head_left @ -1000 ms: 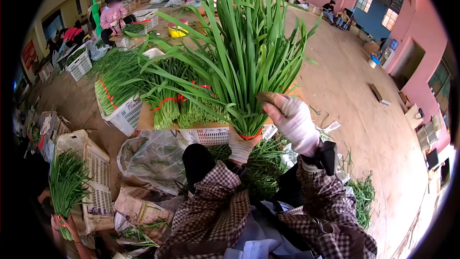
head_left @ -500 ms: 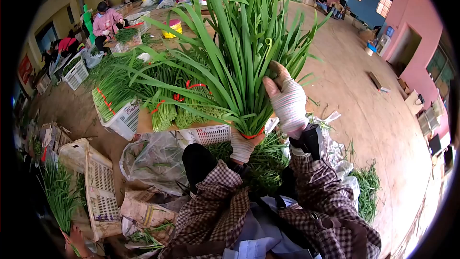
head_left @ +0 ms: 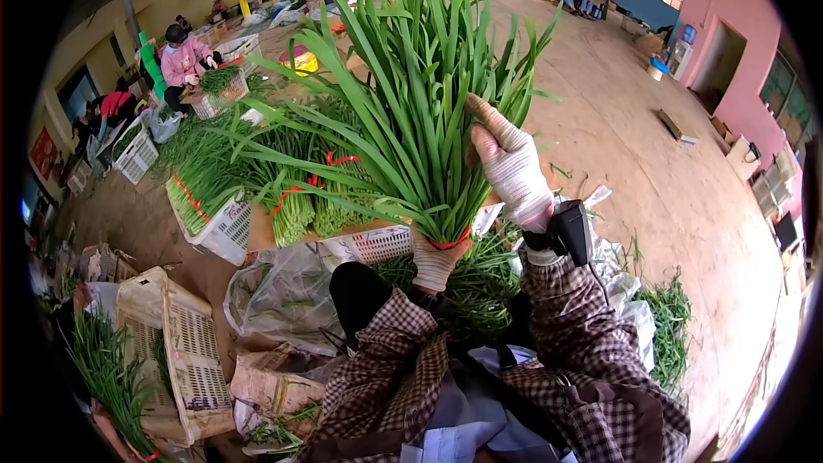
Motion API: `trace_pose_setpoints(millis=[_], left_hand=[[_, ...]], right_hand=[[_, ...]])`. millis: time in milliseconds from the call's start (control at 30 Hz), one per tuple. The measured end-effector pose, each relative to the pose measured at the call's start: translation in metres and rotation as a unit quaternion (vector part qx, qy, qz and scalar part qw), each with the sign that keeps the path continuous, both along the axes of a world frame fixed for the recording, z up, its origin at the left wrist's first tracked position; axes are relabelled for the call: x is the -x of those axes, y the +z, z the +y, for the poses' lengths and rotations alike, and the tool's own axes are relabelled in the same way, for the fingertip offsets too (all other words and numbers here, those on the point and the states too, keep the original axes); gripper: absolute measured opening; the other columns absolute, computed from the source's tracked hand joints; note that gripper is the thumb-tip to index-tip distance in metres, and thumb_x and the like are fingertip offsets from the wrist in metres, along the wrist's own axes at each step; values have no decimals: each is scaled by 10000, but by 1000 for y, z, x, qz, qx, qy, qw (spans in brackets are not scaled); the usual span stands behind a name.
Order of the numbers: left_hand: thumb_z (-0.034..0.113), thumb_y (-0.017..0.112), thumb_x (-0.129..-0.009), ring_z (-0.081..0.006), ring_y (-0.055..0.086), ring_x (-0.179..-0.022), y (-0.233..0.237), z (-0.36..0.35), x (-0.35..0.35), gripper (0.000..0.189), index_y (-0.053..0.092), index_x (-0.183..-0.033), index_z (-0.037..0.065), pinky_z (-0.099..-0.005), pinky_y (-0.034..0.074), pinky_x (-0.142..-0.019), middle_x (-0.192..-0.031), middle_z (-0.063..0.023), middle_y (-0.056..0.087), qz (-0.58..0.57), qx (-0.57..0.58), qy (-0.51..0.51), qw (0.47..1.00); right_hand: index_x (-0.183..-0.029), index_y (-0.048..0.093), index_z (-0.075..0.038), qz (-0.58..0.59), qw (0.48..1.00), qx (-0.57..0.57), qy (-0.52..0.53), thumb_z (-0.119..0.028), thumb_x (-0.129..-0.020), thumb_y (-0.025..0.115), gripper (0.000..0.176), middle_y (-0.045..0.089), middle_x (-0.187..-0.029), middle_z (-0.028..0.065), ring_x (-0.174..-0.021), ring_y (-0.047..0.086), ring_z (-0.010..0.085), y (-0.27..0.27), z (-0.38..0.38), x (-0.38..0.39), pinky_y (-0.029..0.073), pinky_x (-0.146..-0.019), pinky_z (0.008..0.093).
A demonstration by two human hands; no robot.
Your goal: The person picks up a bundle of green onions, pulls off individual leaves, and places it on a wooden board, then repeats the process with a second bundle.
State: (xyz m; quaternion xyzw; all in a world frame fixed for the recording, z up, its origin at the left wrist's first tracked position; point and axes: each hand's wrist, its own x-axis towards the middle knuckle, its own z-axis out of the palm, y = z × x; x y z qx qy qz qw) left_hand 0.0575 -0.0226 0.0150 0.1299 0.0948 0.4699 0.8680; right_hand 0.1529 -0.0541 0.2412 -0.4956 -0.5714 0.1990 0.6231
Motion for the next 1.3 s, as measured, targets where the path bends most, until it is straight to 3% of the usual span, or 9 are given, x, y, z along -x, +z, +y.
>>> trace_pose_setpoints(millis=[433, 600, 667, 767, 933, 1000, 1067, 1133, 1300], left_hand=[[624, 496, -785, -343, 419, -1189, -2, 0, 1, 698, 438, -1282, 138, -571, 317, -947, -1322, -83, 444, 37, 3, -12, 999], [562, 531, -806, -350, 419, -1184, -11, 1, 0, 649, 430, -1286, 137, -569, 381, -916, -1308, -98, 447, 5, -7, -15, 1000], [549, 539, -808, -351, 424, -1180, -16, 3, 0, 644, 425, -1289, 137, -565, 390, -913, -1310, -100, 443, -3, -3, -21, 1000], [536, 543, -814, -350, 431, -1173, -13, 5, 0, 640, 413, -1299, 138, -552, 405, -908, -1317, -103, 431, -14, 1, -29, 999], [532, 541, -816, -341, 430, -1175, -9, 7, 0, 639, 408, -1305, 142, -531, 403, -915, -1315, -101, 430, 85, -97, 15, 992], [497, 532, -833, -324, 440, -1163, -6, 11, 1, 600, 406, -1296, 136, -523, 392, -922, -1308, -90, 440, -74, 42, -24, 996], [506, 526, -832, -321, 443, -1158, -4, 9, 2, 601, 411, -1288, 132, -522, 382, -931, -1305, -88, 447, -22, 15, 1, 1000], [515, 519, -831, -317, 446, -1153, 4, 6, 4, 601, 417, -1280, 128, -522, 372, -940, -1302, -86, 453, 30, -13, 24, 999], [623, 474, -799, -314, 437, -1163, -3, 6, 1, 679, 447, -1259, 124, -541, 340, -947, -1286, -89, 476, 50, -23, 36, 998]], right_hand=[[-1075, 612, -31, -70, 992, 101, 24, -201, -822, 632, 305, 670, -889, 76, -786, 612, 129, 22, 5, -16, 475, -740, 260], [-1092, 587, 15, -307, 932, 190, -33, -186, -814, 649, 349, 665, -892, 125, -800, 619, 138, 30, -3, -10, 491, -708, 262], [-1056, 604, 23, -270, 948, 163, -52, -213, -828, 637, 329, 659, -823, 86, -729, 604, 125, 22, -6, -11, 484, -661, 249], [-1034, 623, 14, -5, 968, 239, 81, -217, -829, 652, 310, 642, -821, 39, -732, 567, 89, 21, -12, -16, 461, -673, 232], [-945, 634, 14, 56, 982, 120, 138, -165, -794, 695, 242, 587, -757, 8, -686, 520, 90, -9, -13, -26, 450, -662, 260], [-887, 613, 15, -60, 994, -21, 90, -139, -812, 670, 180, 550, -778, -8, -743, 499, 86, -15, -13, -24, 439, -696, 250], [-869, 590, 4, -57, 996, 13, 68, -123, -833, 636, 140, 513, -791, -26, -782, 474, 78, -15, -15, -18, 418, -710, 235], [-869, 587, -20, 177, 977, 61, 102, -140, -850, 610, 124, 489, -765, -40, -759, 452, 65, -16, -15, -8, 400, -703, 222], [-817, 603, -27, 292, 933, 51, 206, -190, -837, 635, 167, 486, -771, -37, -724, 457, 92, -42, 0, -30, 387, -694, 259]])
